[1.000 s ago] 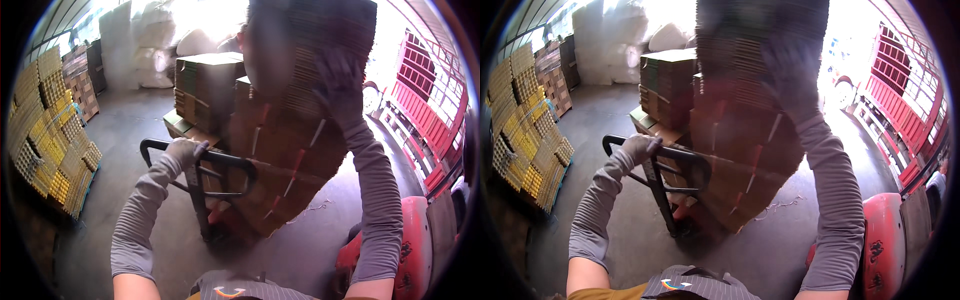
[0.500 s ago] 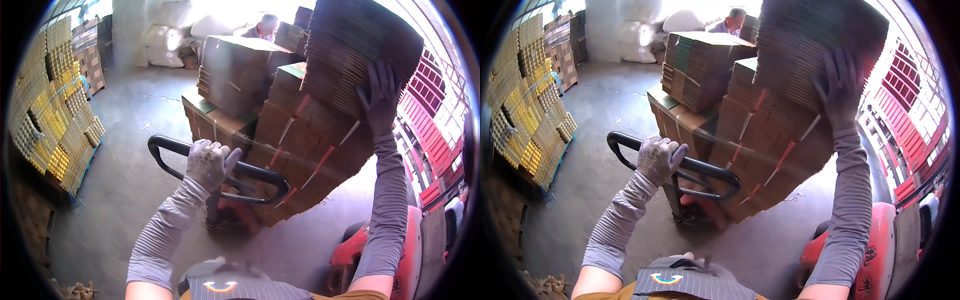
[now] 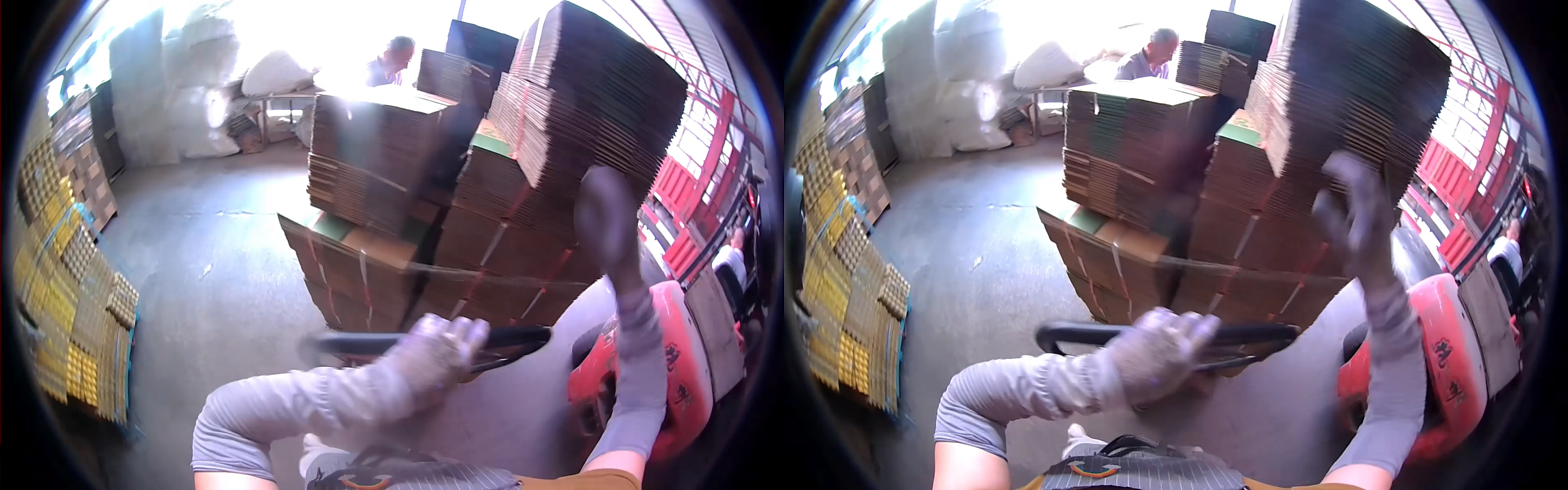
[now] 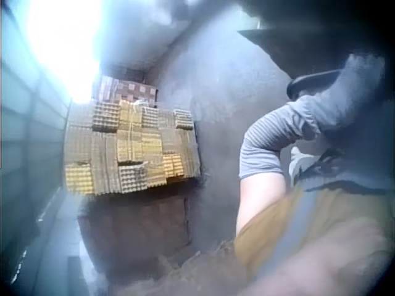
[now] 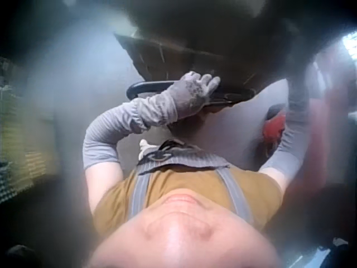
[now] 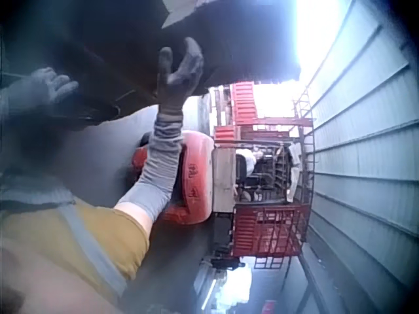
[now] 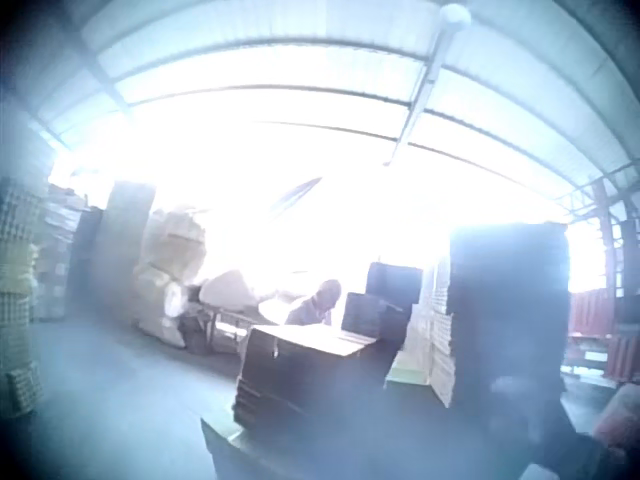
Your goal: The person pushes a stack of cardboard boxes into a warehouse, picks up a tape dispenser, and applies tape to the boxes. They then pull a pallet jack loaded with more cardboard boxes and apply tape to those boxes while others assist.
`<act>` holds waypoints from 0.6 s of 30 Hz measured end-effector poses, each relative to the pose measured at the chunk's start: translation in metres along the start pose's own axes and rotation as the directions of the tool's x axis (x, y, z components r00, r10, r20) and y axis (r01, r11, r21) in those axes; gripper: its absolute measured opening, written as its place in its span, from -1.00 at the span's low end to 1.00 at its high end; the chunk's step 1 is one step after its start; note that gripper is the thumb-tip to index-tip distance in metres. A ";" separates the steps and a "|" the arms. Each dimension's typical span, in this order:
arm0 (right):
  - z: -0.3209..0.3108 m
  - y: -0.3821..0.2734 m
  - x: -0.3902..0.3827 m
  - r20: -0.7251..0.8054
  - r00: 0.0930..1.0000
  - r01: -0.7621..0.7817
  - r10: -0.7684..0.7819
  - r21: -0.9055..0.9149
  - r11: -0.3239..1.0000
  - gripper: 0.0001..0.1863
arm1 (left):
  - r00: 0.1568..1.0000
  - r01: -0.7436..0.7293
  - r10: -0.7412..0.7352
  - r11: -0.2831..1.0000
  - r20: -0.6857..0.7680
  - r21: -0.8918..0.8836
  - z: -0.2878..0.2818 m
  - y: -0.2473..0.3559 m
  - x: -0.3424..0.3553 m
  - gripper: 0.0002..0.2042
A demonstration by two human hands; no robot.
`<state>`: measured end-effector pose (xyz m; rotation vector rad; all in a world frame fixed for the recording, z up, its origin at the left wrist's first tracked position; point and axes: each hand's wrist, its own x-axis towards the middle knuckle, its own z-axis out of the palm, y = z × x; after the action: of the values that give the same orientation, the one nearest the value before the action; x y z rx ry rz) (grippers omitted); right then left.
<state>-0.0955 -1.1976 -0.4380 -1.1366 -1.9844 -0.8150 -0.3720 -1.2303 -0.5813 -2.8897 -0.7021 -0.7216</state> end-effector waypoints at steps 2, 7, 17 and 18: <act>0.018 -0.074 -0.032 0.453 0.891 -0.256 0.033 0.443 0.859 -0.53 | 0.980 -0.062 0.088 0.988 0.180 -0.142 -0.007 -0.010 0.001 -0.48; 0.054 -0.150 -0.078 0.706 0.658 -0.380 0.263 0.009 0.925 -0.78 | 0.934 -0.162 0.323 0.763 0.152 -0.625 -0.054 -0.088 -0.011 -0.65; 0.073 -0.184 -0.038 0.660 0.440 -0.714 0.609 -0.154 0.683 -0.84 | 0.692 0.474 -0.628 0.767 -0.356 -0.432 0.045 -0.455 -0.070 -0.14; 0.078 -0.187 -0.033 0.649 0.359 -0.801 0.671 -0.154 0.578 -0.84 | 0.716 0.528 -0.627 0.774 -0.308 -0.349 0.061 -0.477 -0.069 -0.17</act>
<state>-0.2706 -1.2289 -0.5411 -2.1703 -1.6169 0.3422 -0.6152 -0.8226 -0.6822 -2.5226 -1.5817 -1.5219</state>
